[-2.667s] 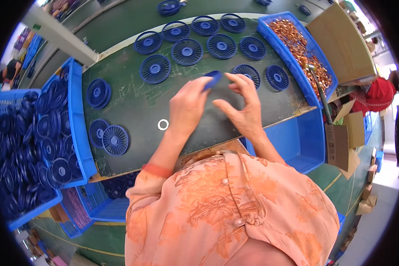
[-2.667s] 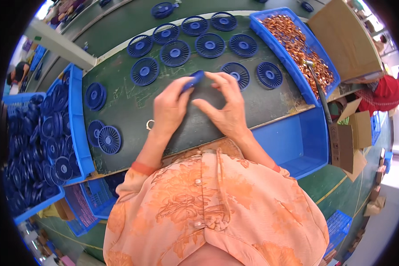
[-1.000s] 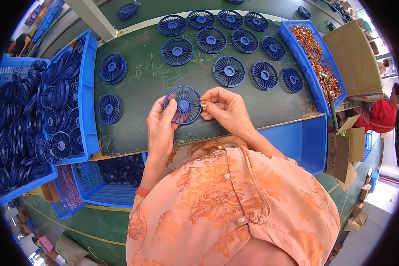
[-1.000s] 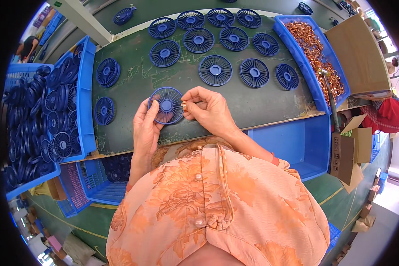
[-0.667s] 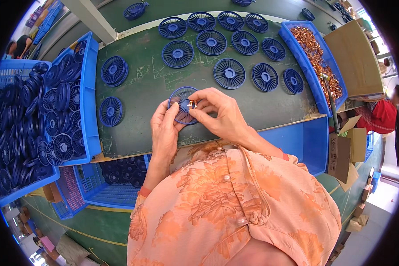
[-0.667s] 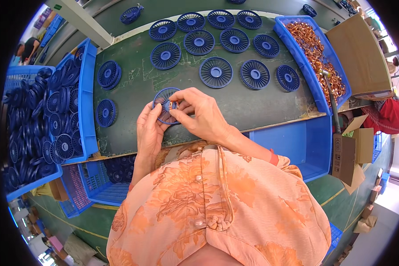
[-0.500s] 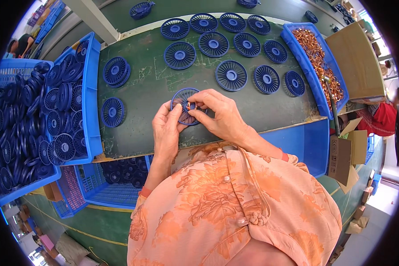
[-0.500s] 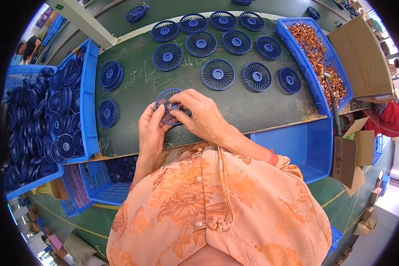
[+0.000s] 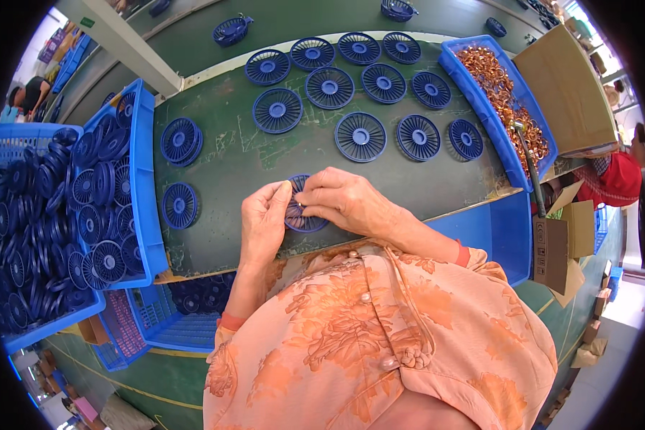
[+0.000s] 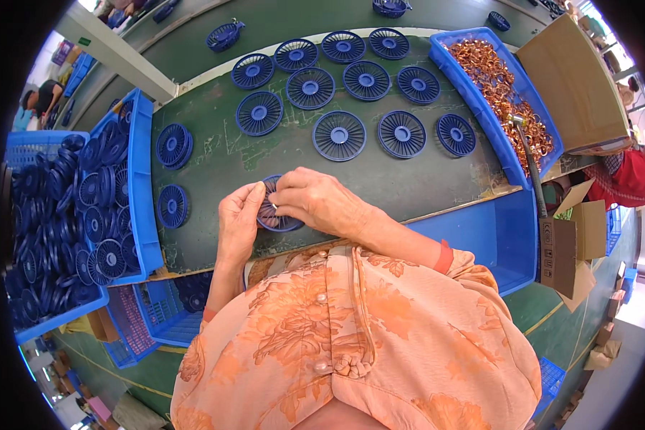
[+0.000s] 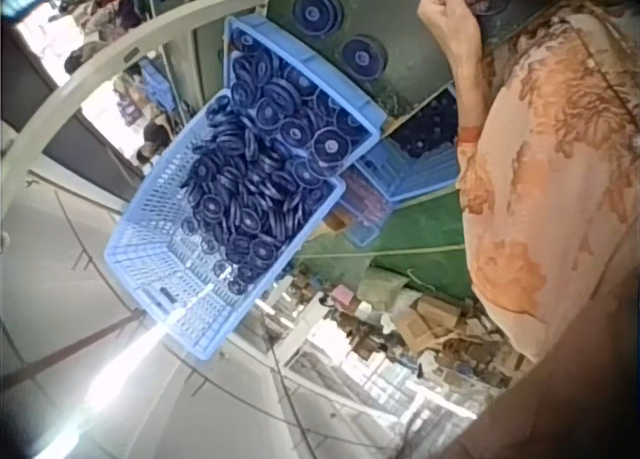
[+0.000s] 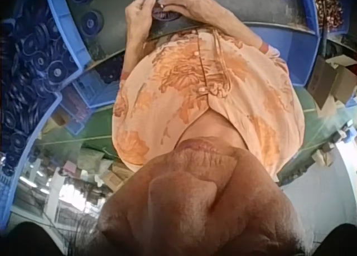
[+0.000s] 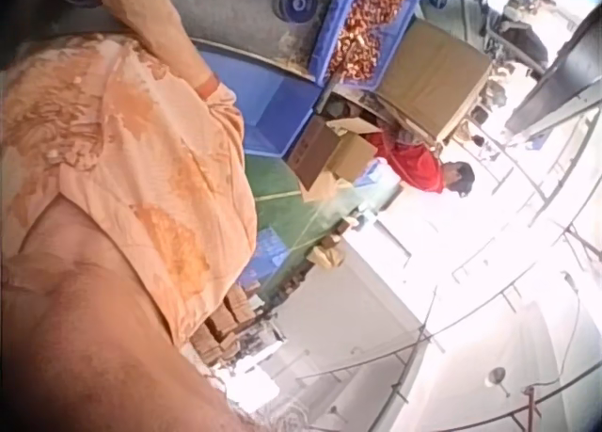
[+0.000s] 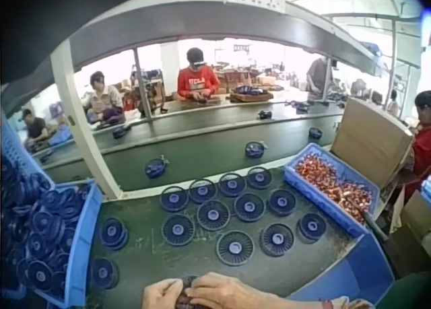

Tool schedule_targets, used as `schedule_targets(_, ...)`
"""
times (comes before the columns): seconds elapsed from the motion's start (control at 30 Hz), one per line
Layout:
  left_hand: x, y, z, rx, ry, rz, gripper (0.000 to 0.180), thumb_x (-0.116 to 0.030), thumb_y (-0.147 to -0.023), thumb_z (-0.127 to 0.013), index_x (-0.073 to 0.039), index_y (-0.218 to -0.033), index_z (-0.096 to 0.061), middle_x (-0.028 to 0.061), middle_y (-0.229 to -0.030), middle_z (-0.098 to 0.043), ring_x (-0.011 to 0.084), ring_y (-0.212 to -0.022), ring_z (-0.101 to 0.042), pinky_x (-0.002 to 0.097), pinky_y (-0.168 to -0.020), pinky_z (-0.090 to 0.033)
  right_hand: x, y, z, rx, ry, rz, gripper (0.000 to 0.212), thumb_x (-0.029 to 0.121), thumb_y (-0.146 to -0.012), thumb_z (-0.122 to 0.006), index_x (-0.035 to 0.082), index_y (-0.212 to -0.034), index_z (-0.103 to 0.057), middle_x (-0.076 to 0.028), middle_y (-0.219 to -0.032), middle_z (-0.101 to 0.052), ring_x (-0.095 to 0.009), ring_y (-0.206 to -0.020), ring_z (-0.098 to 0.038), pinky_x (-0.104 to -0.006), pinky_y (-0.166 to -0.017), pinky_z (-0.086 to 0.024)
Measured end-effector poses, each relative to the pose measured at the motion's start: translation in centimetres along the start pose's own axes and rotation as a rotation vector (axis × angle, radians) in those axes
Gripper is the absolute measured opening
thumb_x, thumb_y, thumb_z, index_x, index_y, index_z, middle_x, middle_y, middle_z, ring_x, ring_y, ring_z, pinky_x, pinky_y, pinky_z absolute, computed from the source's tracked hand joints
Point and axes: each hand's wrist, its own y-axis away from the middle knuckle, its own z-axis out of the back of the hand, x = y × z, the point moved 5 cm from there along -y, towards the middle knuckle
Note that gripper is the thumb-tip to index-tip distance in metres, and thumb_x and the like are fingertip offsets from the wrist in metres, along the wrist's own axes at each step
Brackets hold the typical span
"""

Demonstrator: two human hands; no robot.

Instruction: The person takes plastic fan covers from a crate and metal rings from a tray onto the table. The person then assembles the fan covers by attaching a metal ring to the center of each fan cover by hand and sets them across the table.

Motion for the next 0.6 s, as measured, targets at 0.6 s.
schedule_targets(0.6, 0.3, -0.4, -4.1, 0.442, 0.18, 0.191, 0.055, -0.01, -0.091, -0.075, 0.009, -0.137, -0.052, 0.0118, -0.125, -0.066, 0.0155, -0.105, -0.067, 0.0295, -0.094, -0.053, -1.1, 2.2, 4.1, 0.006, -0.268, -0.108, 0.028, 0.02, -0.076, -0.083, 0.007, -0.099, -0.074, -0.007, -0.09, -0.072, -0.028, -0.092, -0.065, -0.0393, -0.079, -0.055)
